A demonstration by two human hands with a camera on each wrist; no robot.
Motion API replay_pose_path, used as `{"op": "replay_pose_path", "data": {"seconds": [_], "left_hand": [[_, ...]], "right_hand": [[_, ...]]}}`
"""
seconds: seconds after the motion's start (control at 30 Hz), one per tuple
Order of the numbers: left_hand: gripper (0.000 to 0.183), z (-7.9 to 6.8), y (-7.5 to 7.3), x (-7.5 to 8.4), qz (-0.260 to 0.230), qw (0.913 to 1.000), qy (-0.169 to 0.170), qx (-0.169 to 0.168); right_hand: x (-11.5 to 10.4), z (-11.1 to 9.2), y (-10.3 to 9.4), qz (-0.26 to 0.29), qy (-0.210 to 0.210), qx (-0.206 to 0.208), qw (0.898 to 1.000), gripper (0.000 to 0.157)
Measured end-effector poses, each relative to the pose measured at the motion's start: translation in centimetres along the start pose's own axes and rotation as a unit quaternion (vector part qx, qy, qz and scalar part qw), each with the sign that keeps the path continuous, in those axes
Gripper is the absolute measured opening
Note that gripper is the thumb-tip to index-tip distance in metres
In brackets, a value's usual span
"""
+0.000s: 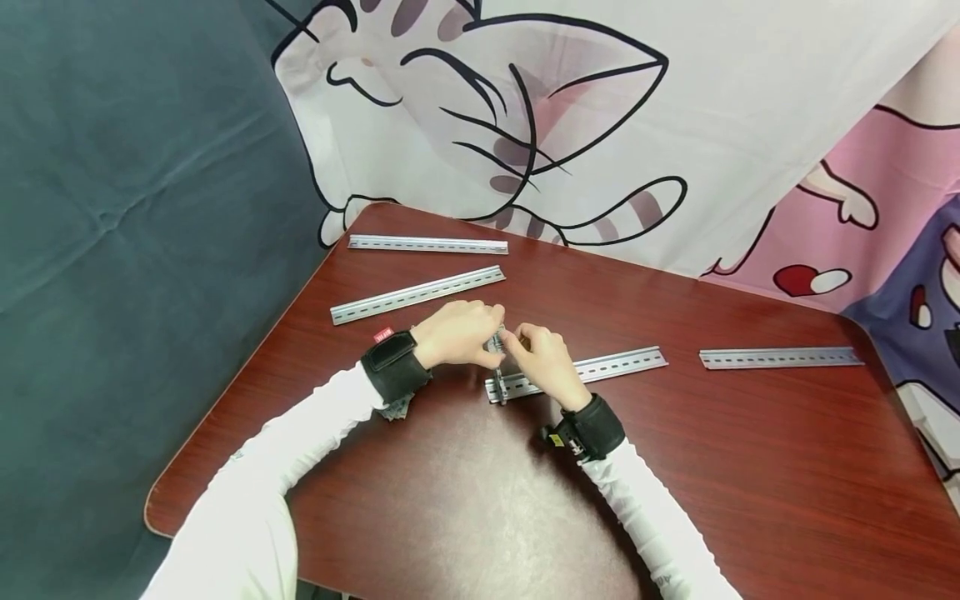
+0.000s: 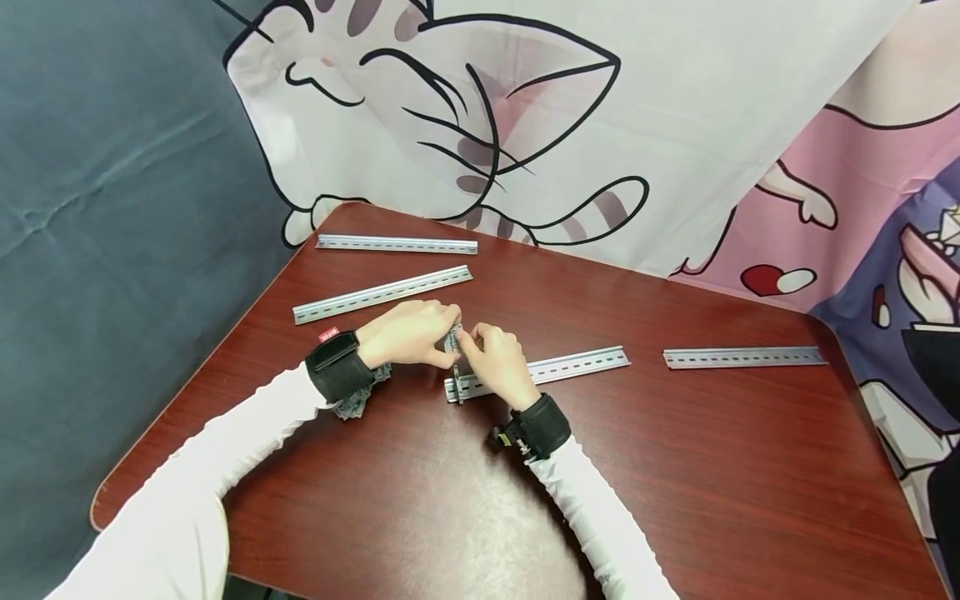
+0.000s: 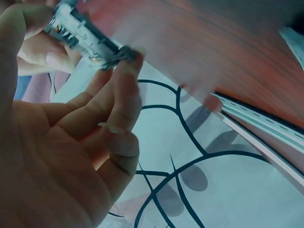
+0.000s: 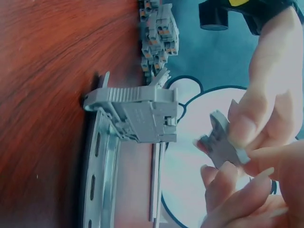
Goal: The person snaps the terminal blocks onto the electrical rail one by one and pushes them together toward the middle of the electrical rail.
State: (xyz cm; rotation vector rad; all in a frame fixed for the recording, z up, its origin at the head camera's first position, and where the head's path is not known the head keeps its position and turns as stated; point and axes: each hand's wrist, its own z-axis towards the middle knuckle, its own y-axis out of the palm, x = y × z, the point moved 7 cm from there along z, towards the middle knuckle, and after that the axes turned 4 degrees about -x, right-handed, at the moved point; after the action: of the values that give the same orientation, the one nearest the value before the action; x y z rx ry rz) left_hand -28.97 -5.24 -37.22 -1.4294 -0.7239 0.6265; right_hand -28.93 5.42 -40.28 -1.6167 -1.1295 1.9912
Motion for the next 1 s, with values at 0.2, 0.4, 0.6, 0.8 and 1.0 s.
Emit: {"op": "replay_pose_path", "data": {"seconds": [0.2, 0.4, 0.6, 0.8, 1.0], "left_hand": [[0.042, -0.1, 0.1, 1.0, 0.031, 0.9981, 0.015, 0.052], [0.042, -0.6, 0.5, 1.4, 0.045, 0.9963, 0.005, 0.073], [0.037, -2.3, 0.1, 1.8, 0.048, 0.995, 0.003, 0.088], [0.022, -4.5, 0.6, 2.7, 0.04, 0.997, 0.028, 0.061], [0.013, -6.0, 1.9, 4.1, 0.028, 0.9963, 0.076, 0.026]], "right_hand": [[0.4, 0.2, -0.4, 0.053, 0.02, -0.005, 0.998, 0.021], [0.7, 0.1, -0.7, 0.05, 0.018, -0.009, 0.999, 0.021], [1.2, -0.5, -1.3, 0.026, 0.008, 0.002, 1.0, 0.019], [2.4, -1.4, -1.6, 0.001, 0.019, -0.008, 1.0, 0.018], [2.7, -1.9, -1.3, -0.034, -0.001, -0.033, 0.999, 0.01]]}}
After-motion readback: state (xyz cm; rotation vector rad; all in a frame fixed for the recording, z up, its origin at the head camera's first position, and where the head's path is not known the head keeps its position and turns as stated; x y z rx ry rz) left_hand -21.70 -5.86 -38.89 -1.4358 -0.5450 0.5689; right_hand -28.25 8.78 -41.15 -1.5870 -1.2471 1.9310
